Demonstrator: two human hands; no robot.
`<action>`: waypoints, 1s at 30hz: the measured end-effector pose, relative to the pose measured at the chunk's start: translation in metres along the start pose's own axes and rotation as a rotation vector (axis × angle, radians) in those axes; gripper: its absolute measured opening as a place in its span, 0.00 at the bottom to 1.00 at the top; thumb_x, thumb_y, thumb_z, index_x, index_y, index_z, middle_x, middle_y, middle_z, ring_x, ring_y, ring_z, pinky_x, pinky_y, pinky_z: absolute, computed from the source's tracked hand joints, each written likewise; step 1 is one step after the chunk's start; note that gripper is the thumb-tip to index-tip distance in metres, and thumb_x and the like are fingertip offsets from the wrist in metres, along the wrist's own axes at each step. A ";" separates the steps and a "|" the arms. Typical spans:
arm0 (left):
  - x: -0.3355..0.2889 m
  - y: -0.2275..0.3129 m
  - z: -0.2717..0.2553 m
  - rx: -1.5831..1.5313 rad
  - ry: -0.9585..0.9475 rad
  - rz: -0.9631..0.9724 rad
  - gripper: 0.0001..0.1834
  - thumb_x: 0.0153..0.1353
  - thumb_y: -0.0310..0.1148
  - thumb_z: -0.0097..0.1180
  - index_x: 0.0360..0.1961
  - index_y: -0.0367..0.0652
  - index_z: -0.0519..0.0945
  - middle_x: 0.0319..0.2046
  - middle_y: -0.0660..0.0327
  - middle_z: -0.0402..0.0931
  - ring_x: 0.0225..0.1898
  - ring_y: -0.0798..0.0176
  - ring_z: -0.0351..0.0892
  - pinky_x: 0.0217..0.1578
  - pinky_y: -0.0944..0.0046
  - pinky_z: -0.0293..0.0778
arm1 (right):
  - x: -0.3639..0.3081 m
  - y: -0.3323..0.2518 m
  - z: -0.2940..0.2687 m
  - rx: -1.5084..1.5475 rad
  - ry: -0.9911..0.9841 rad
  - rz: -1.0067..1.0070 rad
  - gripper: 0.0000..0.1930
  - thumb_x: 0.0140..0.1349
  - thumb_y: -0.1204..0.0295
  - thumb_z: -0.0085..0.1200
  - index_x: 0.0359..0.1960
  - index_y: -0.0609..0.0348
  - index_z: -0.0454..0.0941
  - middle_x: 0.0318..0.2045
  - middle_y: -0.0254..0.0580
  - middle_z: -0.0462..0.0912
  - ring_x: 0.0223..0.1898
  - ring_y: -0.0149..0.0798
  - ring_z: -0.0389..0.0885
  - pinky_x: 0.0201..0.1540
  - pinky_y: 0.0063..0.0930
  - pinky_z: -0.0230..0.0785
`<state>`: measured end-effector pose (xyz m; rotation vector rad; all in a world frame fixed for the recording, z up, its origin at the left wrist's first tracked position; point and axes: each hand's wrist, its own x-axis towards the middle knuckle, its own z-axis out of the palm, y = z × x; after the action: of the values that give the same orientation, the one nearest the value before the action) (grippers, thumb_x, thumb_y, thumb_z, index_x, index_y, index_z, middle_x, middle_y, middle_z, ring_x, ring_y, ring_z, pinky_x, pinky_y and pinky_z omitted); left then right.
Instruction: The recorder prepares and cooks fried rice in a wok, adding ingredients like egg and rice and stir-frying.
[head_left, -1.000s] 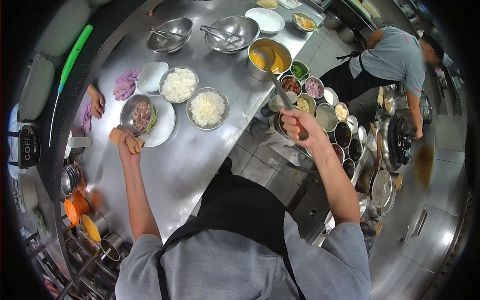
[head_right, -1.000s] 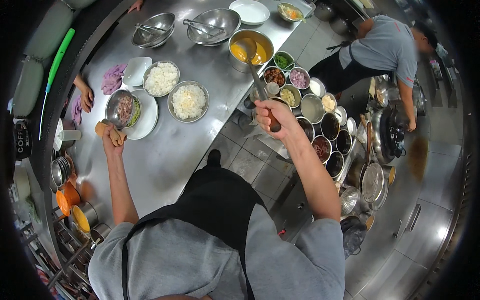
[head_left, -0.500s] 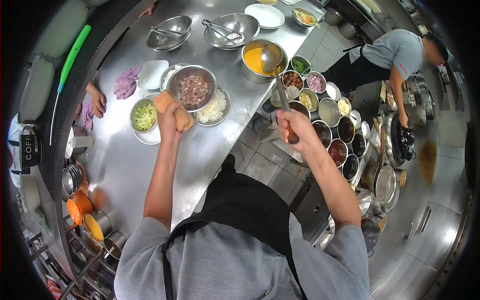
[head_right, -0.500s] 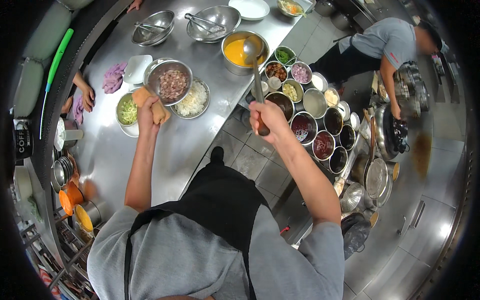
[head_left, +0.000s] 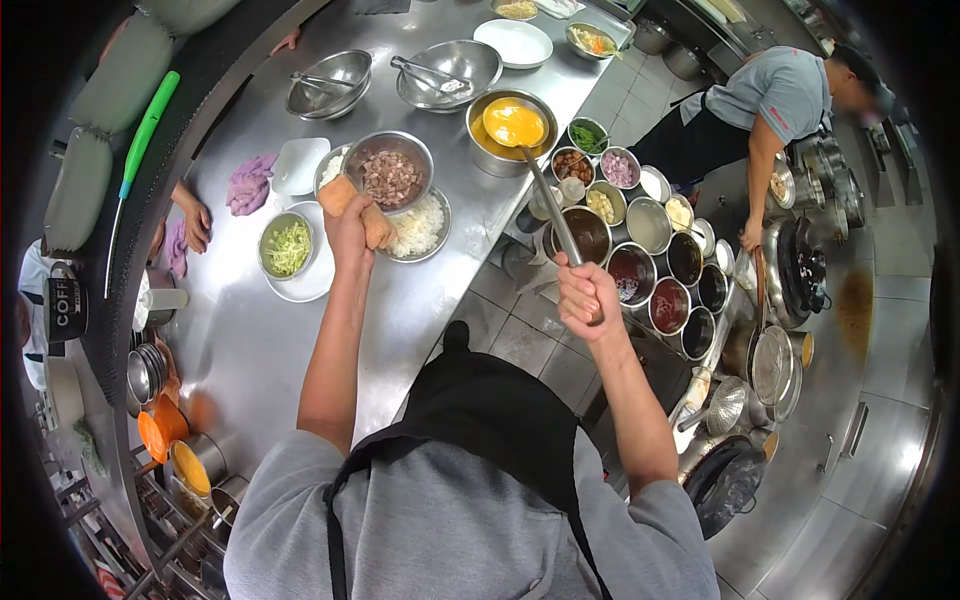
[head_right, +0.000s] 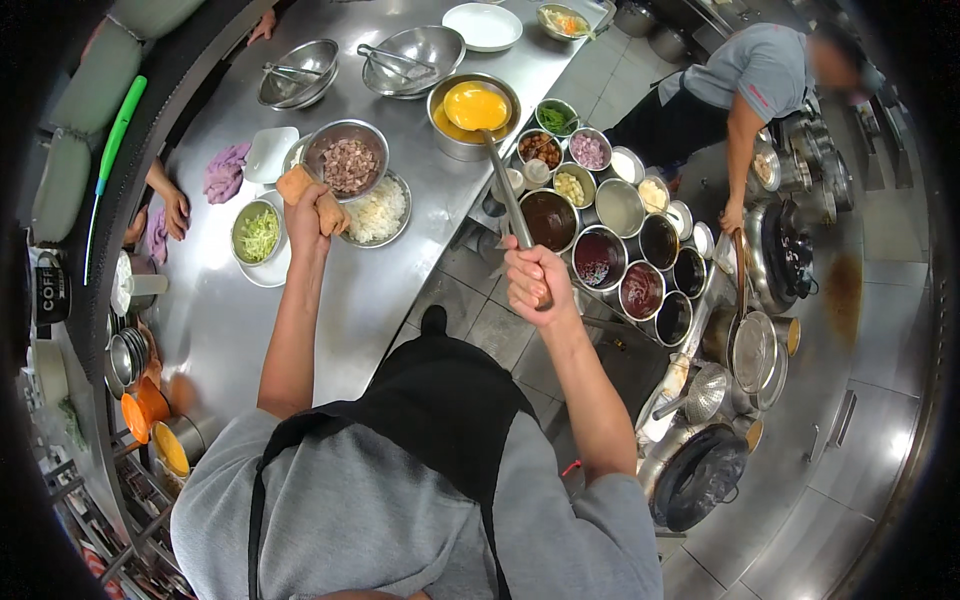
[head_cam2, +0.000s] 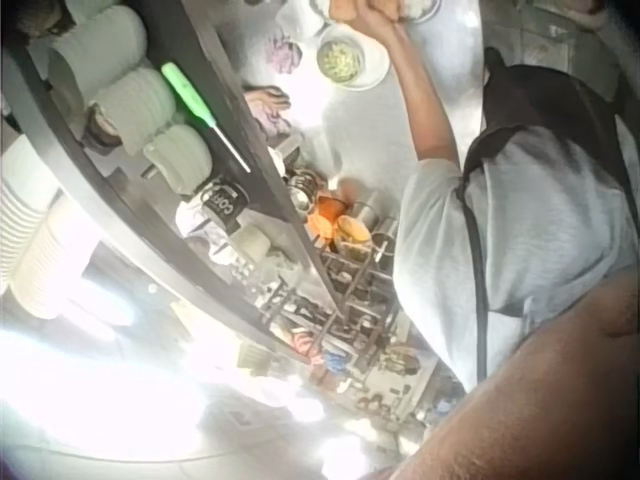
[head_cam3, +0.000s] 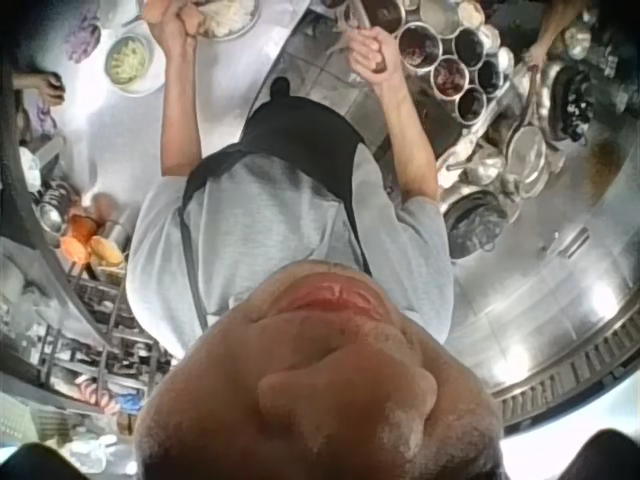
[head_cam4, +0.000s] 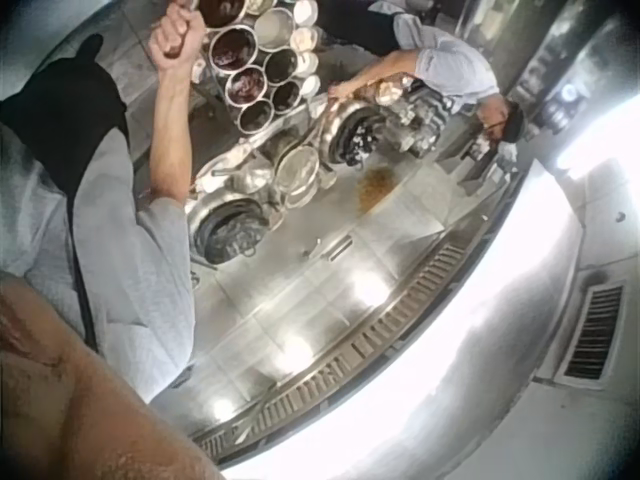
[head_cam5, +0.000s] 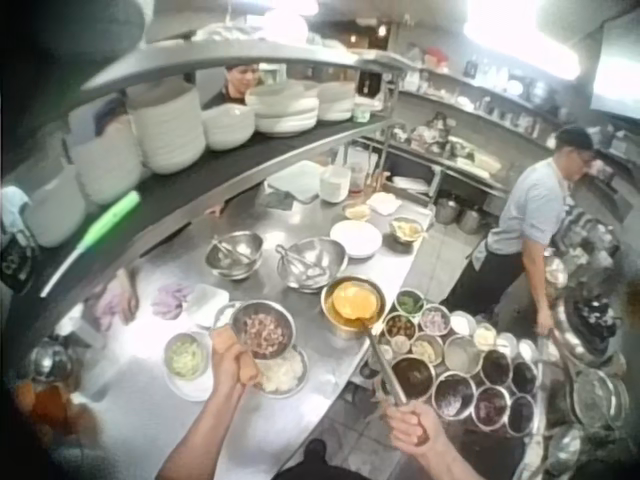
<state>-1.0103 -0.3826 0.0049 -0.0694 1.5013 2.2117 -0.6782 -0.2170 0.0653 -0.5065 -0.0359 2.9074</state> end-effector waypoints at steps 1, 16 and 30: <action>0.001 0.001 0.000 -0.002 -0.004 0.003 0.27 0.49 0.19 0.56 0.53 0.36 0.67 0.46 0.55 0.73 0.45 0.59 0.78 0.42 0.61 0.78 | -0.005 0.001 -0.001 0.020 -0.013 -0.011 0.10 0.63 0.76 0.38 0.43 0.64 0.69 0.14 0.30 0.64 0.08 0.28 0.63 0.08 0.24 0.60; 0.034 -0.013 0.027 -0.040 0.045 0.049 0.26 0.46 0.18 0.59 0.50 0.36 0.69 0.40 0.56 0.74 0.37 0.59 0.80 0.36 0.63 0.80 | -0.050 0.003 0.055 0.038 -0.022 -0.039 0.13 0.61 0.77 0.38 0.46 0.68 0.68 0.15 0.32 0.65 0.08 0.28 0.61 0.08 0.25 0.57; 0.029 -0.023 0.194 -0.115 -0.244 0.192 0.24 0.48 0.16 0.59 0.48 0.37 0.68 0.40 0.56 0.75 0.37 0.60 0.80 0.34 0.60 0.79 | -0.111 0.021 0.113 0.113 -0.278 0.033 0.23 0.61 0.77 0.34 0.59 0.74 0.63 0.17 0.37 0.68 0.11 0.32 0.68 0.10 0.29 0.68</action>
<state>-0.9855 -0.1929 0.0549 0.3098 1.2941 2.3547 -0.6175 -0.2573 0.2080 -0.0840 0.0983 2.9676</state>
